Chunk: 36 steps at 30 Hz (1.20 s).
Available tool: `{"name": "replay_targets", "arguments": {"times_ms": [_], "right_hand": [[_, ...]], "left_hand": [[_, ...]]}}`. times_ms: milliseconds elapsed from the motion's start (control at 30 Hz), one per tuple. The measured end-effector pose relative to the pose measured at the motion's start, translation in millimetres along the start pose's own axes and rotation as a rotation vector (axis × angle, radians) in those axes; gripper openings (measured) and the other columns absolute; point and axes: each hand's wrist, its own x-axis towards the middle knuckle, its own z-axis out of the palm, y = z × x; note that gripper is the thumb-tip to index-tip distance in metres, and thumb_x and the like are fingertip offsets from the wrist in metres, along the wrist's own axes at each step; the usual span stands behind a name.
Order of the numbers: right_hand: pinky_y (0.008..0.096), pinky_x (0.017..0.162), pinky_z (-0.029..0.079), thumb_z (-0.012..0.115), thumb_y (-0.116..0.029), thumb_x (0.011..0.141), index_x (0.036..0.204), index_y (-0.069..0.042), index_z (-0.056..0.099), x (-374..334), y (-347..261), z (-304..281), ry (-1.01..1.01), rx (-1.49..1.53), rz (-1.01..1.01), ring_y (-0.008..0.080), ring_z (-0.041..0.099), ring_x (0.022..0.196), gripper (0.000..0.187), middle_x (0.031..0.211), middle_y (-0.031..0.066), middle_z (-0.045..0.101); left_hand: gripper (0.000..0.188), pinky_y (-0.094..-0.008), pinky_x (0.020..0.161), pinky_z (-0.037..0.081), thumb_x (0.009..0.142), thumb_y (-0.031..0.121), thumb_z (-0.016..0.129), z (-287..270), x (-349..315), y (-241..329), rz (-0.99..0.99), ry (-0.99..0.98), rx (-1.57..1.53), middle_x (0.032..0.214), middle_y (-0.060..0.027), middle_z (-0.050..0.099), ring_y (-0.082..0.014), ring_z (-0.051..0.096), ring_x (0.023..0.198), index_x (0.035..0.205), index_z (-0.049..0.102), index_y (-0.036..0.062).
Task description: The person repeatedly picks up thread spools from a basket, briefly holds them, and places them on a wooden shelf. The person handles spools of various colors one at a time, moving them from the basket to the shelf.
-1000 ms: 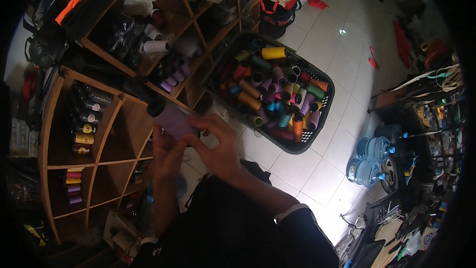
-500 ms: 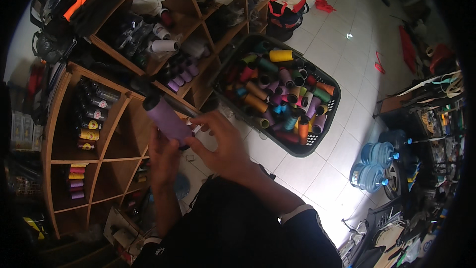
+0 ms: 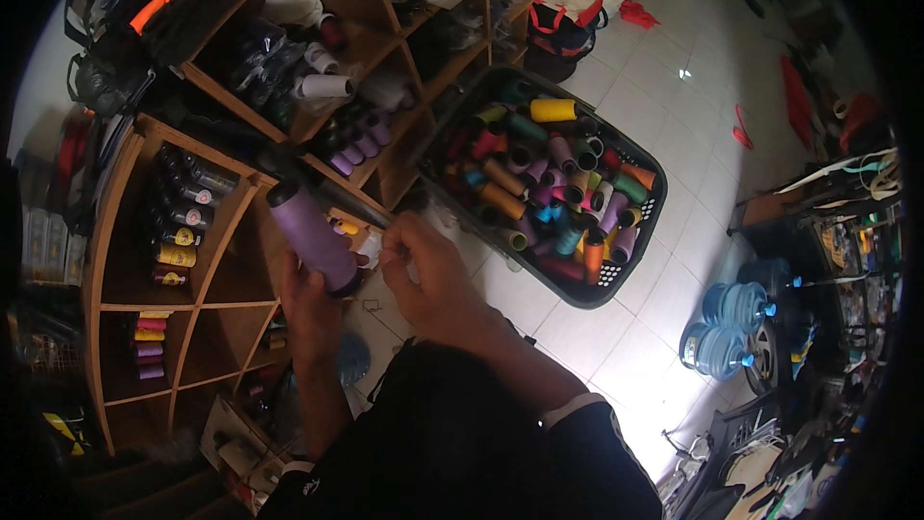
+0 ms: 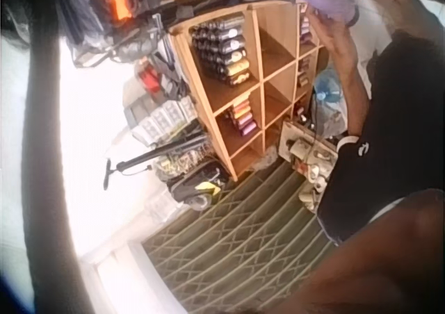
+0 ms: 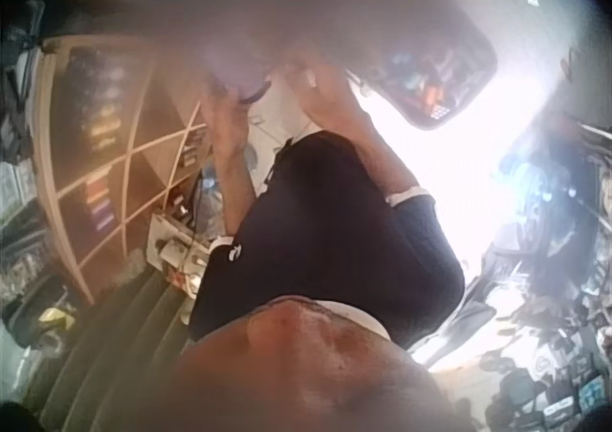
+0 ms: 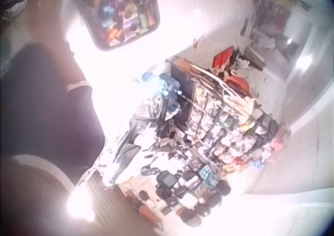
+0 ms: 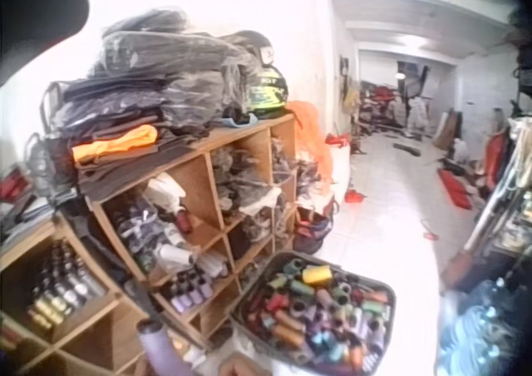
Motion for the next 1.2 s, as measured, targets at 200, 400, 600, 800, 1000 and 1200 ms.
{"name": "replay_targets", "arguments": {"times_ms": [200, 400, 600, 800, 1000, 1200], "right_hand": [[0.0317, 0.076, 0.045, 0.071, -0.003, 0.08, 0.093, -0.003, 0.059, 8, -14, 10, 0.021, -0.182, -0.312, 0.0212, 0.057, 0.085, 0.018, 0.095, 0.0089, 0.056], [0.0329, 0.08, 0.045, 0.071, -0.005, 0.081, 0.092, -0.003, 0.059, 11, -5, 9, -0.097, -0.155, -0.318, 0.0229, 0.056, 0.091, 0.017, 0.099, 0.0099, 0.054], [0.0348, 0.085, 0.042, 0.06, -0.01, 0.09, 0.09, -0.004, 0.052, 12, -8, 3, -0.298, 0.02, -0.143, 0.024, 0.052, 0.095, 0.01, 0.101, 0.0104, 0.045], [0.0309, 0.082, 0.042, 0.059, -0.009, 0.091, 0.09, -0.003, 0.052, 11, -13, 5, -0.237, 0.067, -0.134, 0.0195, 0.051, 0.087, 0.009, 0.099, 0.0097, 0.05], [0.0278, 0.077, 0.042, 0.059, -0.011, 0.093, 0.091, -0.003, 0.051, 9, -11, 14, -0.126, 0.321, -0.088, 0.0147, 0.052, 0.085, 0.011, 0.093, 0.0083, 0.055], [0.027, 0.068, 0.041, 0.059, -0.01, 0.093, 0.091, -0.004, 0.052, 11, -21, 3, -0.251, 0.169, 0.017, 0.0105, 0.052, 0.074, 0.01, 0.083, 0.0032, 0.056]], "left_hand": [[0.059, -0.0369, 0.094, 0.046, 0.089, 0.032, 0.058, 10, 1, 11, 0.013, 0.035, 0.031, 0.116, -0.0177, 0.057, -0.0244, 0.059, 0.108, 0.133, 0.036, -0.0016], [0.059, -0.0337, 0.089, 0.047, 0.088, 0.033, 0.058, 1, 2, 9, -0.009, 0.061, 0.032, 0.114, -0.0165, 0.058, -0.0221, 0.059, 0.104, 0.131, 0.038, -0.0012], [0.048, -0.0311, 0.071, 0.048, 0.089, 0.03, 0.051, 8, 0, 18, -0.064, 0.0, 0.011, 0.102, -0.0132, 0.057, -0.018, 0.058, 0.082, 0.126, 0.044, -0.0001], [0.046, -0.0287, 0.061, 0.043, 0.09, 0.031, 0.048, 11, 2, 16, -0.09, 0.062, -0.01, 0.096, -0.0122, 0.058, -0.0162, 0.056, 0.071, 0.124, 0.044, 0.0007], [0.04, -0.0278, 0.059, 0.043, 0.098, 0.032, 0.044, 16, 3, 16, -0.136, 0.068, -0.061, 0.095, -0.0113, 0.058, -0.0153, 0.055, 0.069, 0.125, 0.042, 0.0021], [0.044, -0.0258, 0.059, 0.044, 0.102, 0.04, 0.04, 23, 4, 19, -0.093, 0.11, 0.015, 0.098, -0.0107, 0.057, -0.0142, 0.055, 0.07, 0.125, 0.042, 0.0024]]}}
